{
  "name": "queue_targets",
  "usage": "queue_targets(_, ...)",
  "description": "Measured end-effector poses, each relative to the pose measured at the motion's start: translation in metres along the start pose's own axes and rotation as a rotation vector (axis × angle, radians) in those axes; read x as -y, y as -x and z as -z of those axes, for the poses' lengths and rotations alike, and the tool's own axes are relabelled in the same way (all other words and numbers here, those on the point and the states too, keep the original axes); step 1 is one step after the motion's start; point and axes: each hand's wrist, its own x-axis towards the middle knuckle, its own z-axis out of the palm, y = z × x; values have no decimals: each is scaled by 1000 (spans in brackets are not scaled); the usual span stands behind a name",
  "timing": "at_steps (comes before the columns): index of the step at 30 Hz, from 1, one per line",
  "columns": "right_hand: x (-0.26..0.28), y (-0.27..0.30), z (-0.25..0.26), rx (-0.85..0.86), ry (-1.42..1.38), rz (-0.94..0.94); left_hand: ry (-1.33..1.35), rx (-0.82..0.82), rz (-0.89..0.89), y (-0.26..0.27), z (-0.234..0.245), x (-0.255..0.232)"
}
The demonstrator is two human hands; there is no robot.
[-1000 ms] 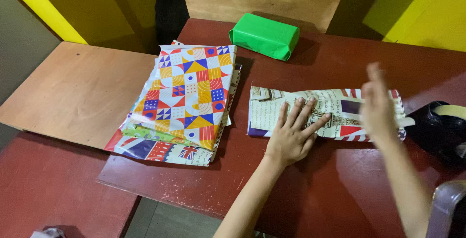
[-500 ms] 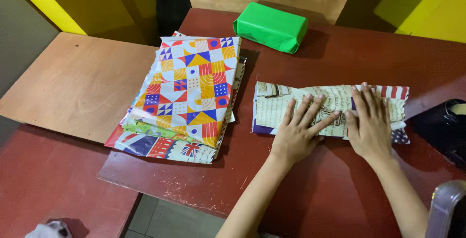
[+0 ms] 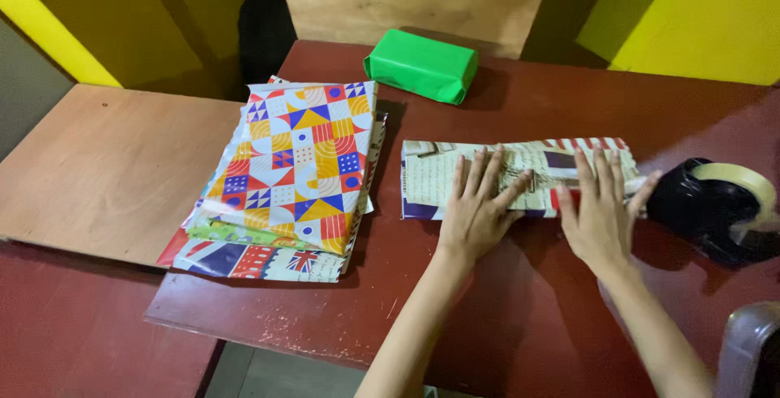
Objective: The person wraps a small rectangular item in green paper, folds the edges, and secures it with clear tape. Then they place a stuffed toy on a sheet of patterned wrapping paper, fold the paper around the toy, and tape the seams to complete the wrapping.
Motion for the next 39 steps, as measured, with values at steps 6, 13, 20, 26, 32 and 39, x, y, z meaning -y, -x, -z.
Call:
queue_targets(6,-74,19,42,-220,58,-45,-210,87,-218,-16,-6,-19)
queue_targets(13,-159,74,96,-425,-34,-345,-165,39,-272,-22,-28,-18)
queue_targets(20,-164,100,112,-256,-214,-490,-74,-13,-278,-24,-30,-8)
queue_targets(26,-176,111,112,-310,-368,-499,-107,49,-275,-29,-13,1)
queue_targets(32,-209,111,104,-239,-254,-418,182,66,-94,-39,-13,-31)
queue_targets(39,-237,86,106,18,23,-434,253,-151,-174,-61,-12,-131)
